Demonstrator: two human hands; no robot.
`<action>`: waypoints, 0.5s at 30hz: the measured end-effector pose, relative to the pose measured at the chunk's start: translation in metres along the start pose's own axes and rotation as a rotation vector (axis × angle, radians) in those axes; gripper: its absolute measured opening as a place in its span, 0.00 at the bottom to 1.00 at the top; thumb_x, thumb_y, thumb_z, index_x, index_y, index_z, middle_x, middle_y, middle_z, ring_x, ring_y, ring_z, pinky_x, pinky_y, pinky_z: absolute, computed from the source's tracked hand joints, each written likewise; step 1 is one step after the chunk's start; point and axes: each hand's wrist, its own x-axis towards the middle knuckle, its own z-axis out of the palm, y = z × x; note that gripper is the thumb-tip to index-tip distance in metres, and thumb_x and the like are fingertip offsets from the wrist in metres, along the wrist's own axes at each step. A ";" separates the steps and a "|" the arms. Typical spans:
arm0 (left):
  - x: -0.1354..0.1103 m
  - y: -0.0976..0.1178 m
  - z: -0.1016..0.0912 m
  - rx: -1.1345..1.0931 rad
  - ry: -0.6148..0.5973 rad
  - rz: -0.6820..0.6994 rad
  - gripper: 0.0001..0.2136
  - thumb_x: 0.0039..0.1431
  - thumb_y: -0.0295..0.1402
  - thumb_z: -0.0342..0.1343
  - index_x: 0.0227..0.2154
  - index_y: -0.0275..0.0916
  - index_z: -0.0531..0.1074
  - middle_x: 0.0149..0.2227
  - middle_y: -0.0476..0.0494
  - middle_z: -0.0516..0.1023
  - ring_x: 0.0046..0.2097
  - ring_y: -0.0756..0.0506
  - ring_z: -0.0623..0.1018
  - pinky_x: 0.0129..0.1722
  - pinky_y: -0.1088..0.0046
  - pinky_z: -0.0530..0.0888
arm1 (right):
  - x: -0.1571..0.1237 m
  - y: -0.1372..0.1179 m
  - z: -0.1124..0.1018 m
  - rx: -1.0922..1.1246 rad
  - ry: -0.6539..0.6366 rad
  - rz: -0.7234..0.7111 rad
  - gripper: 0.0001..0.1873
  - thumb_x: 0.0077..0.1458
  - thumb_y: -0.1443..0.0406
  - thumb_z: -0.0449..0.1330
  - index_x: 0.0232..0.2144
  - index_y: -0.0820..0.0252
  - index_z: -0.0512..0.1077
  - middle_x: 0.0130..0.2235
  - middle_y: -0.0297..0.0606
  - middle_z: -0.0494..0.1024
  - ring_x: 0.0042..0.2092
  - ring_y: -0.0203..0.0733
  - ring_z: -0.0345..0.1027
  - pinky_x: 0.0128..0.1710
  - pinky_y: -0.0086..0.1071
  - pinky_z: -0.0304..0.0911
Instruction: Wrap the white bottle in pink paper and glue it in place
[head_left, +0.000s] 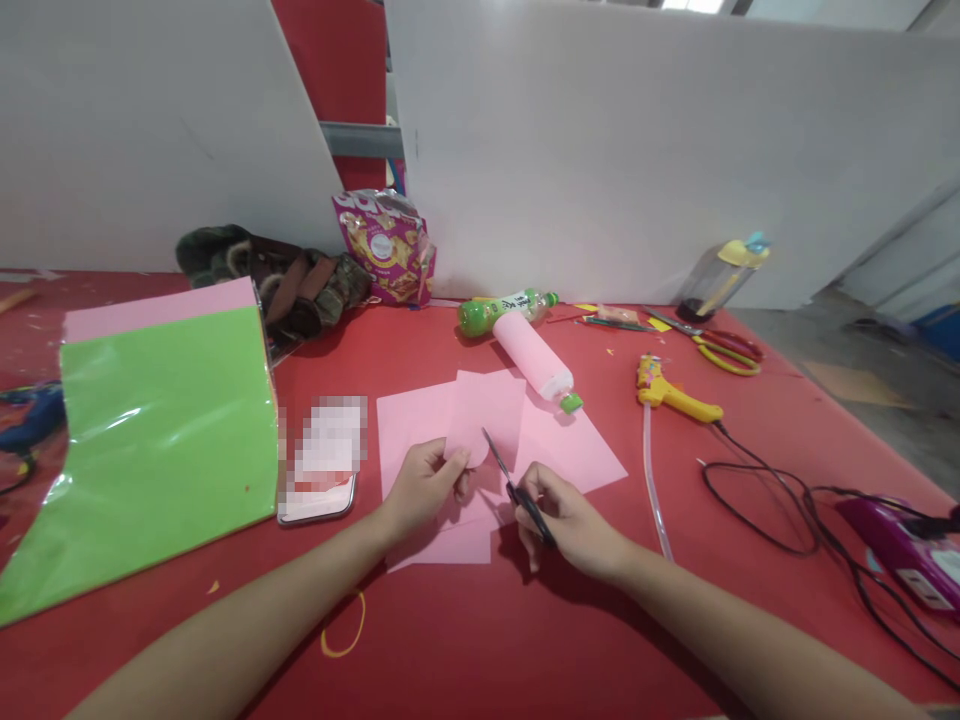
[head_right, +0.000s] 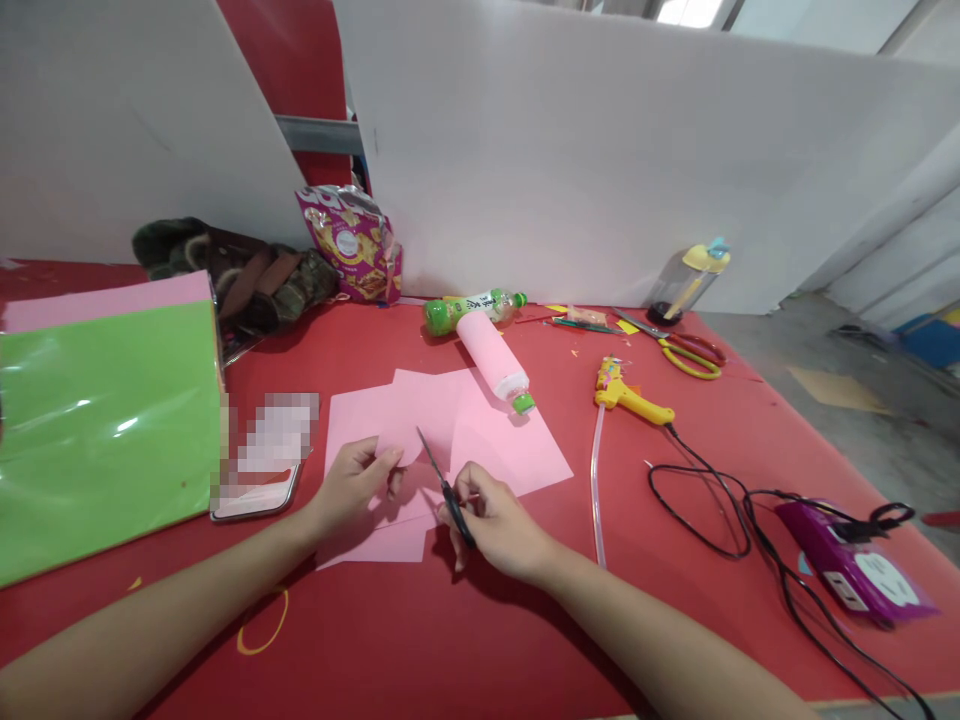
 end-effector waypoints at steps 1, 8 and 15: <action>0.001 -0.002 -0.001 -0.014 0.015 0.005 0.13 0.52 0.37 0.48 0.16 0.36 0.61 0.13 0.54 0.61 0.14 0.55 0.62 0.10 0.81 0.62 | 0.000 0.000 0.000 -0.002 0.002 0.002 0.15 0.49 0.62 0.55 0.24 0.56 0.48 0.13 0.18 0.62 0.13 0.29 0.58 0.14 0.24 0.58; 0.001 0.001 -0.001 -0.122 -0.061 -0.003 0.12 0.51 0.38 0.50 0.18 0.35 0.62 0.16 0.53 0.63 0.17 0.54 0.66 0.12 0.79 0.65 | 0.000 -0.002 0.000 -0.019 0.001 0.016 0.15 0.49 0.63 0.54 0.24 0.56 0.48 0.14 0.19 0.63 0.14 0.29 0.59 0.13 0.24 0.58; -0.003 0.006 0.004 -0.109 -0.140 -0.074 0.14 0.51 0.38 0.50 0.17 0.34 0.63 0.15 0.52 0.65 0.15 0.54 0.67 0.14 0.78 0.65 | 0.000 0.000 -0.001 -0.022 -0.054 0.035 0.14 0.48 0.65 0.54 0.24 0.56 0.49 0.14 0.19 0.64 0.14 0.29 0.60 0.15 0.24 0.57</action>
